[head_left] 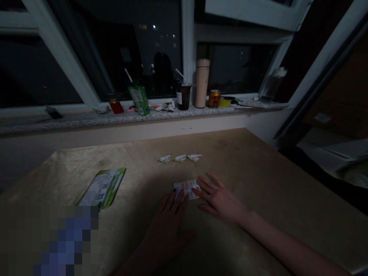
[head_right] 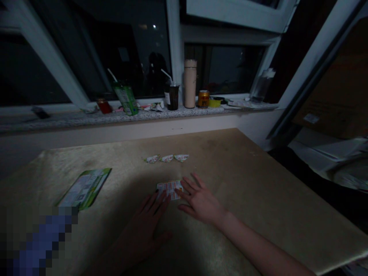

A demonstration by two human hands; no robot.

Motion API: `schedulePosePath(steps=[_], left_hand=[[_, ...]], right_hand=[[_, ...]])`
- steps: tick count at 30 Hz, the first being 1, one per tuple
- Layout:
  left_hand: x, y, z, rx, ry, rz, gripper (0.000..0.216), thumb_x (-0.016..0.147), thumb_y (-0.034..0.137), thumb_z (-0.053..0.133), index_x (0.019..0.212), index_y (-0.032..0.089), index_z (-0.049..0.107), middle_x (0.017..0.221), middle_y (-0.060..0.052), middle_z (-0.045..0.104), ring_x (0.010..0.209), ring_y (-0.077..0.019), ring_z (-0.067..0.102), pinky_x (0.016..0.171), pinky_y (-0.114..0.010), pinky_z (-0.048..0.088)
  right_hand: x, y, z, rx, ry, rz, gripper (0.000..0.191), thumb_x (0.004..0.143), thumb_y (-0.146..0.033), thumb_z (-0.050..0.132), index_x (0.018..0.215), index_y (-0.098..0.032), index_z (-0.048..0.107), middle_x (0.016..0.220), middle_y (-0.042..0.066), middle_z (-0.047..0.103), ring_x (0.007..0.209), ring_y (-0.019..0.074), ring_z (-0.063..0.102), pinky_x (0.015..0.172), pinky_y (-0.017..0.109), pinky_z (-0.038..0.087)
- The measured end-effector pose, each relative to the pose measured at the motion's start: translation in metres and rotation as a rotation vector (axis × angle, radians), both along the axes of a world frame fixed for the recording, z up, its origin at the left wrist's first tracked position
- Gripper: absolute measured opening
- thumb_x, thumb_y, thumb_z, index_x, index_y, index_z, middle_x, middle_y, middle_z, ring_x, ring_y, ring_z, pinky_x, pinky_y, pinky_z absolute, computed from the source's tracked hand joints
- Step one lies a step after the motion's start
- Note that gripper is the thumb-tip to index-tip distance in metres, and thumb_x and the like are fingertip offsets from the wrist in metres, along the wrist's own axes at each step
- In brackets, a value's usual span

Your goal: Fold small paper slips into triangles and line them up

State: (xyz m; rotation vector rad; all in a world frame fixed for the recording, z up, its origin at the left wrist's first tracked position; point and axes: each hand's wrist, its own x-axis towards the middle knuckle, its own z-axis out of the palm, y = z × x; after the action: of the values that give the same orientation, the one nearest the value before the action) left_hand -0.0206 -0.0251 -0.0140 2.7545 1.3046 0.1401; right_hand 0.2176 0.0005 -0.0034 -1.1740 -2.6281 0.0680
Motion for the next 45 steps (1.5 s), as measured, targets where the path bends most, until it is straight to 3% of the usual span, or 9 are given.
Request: schedulePosePath(steps=[5, 19, 25, 31, 45], left_hand=[[0.001, 0.0, 0.003, -0.002, -0.003, -0.006, 0.078, 0.083, 0.068, 0.042, 0.144, 0.021, 0.028, 0.15, -0.009, 0.024, 0.136, -0.0337, 0.021, 0.107, -0.052, 0.026], [-0.003, 0.001, 0.005, -0.058, 0.016, -0.007, 0.078, 0.084, 0.062, 0.047, 0.145, 0.019, 0.025, 0.151, -0.01, 0.022, 0.137, -0.0339, 0.018, 0.109, -0.051, 0.023], [-0.003, 0.0, 0.008, -0.06, 0.021, 0.0, 0.08, 0.083, 0.065, 0.045, 0.145, 0.018, 0.025, 0.151, -0.011, 0.021, 0.137, -0.034, 0.017, 0.109, -0.052, 0.022], [-0.002, 0.001, 0.007, -0.027, 0.037, -0.035, 0.078, 0.084, 0.067, 0.04, 0.144, 0.019, 0.027, 0.149, -0.011, 0.026, 0.136, -0.0336, 0.021, 0.11, -0.057, 0.013], [-0.005, 0.002, 0.001, -0.038, 0.007, -0.046, 0.079, 0.084, 0.063, 0.045, 0.146, 0.019, 0.022, 0.152, -0.011, 0.018, 0.138, -0.0325, 0.013, 0.11, -0.052, 0.018]], right_hand=[[-0.001, -0.001, -0.003, 0.005, -0.009, -0.032, 0.048, 0.091, -0.046, 0.046, 0.132, -0.022, 0.048, 0.142, 0.012, 0.04, 0.136, 0.0289, 0.026, 0.111, 0.055, 0.011], [0.001, 0.003, 0.001, -0.02, -0.033, 0.009, 0.053, 0.09, -0.051, 0.044, 0.135, -0.022, 0.043, 0.143, 0.014, 0.038, 0.134, 0.0269, 0.031, 0.112, 0.053, 0.006], [0.002, 0.005, 0.0, -0.039, 0.001, -0.005, 0.071, 0.087, -0.059, 0.041, 0.141, -0.013, 0.033, 0.141, 0.015, 0.042, 0.131, 0.0273, 0.036, 0.114, 0.049, 0.005], [0.003, 0.005, -0.002, -0.069, 0.026, -0.032, 0.065, 0.09, -0.057, 0.039, 0.139, -0.014, 0.038, 0.14, 0.012, 0.044, 0.13, 0.0258, 0.036, 0.114, 0.048, 0.003], [0.007, 0.008, -0.01, -0.125, 0.098, -0.03, 0.064, 0.089, -0.052, 0.044, 0.142, -0.019, 0.03, 0.146, 0.009, 0.034, 0.132, 0.0259, 0.033, 0.11, 0.049, 0.018]])
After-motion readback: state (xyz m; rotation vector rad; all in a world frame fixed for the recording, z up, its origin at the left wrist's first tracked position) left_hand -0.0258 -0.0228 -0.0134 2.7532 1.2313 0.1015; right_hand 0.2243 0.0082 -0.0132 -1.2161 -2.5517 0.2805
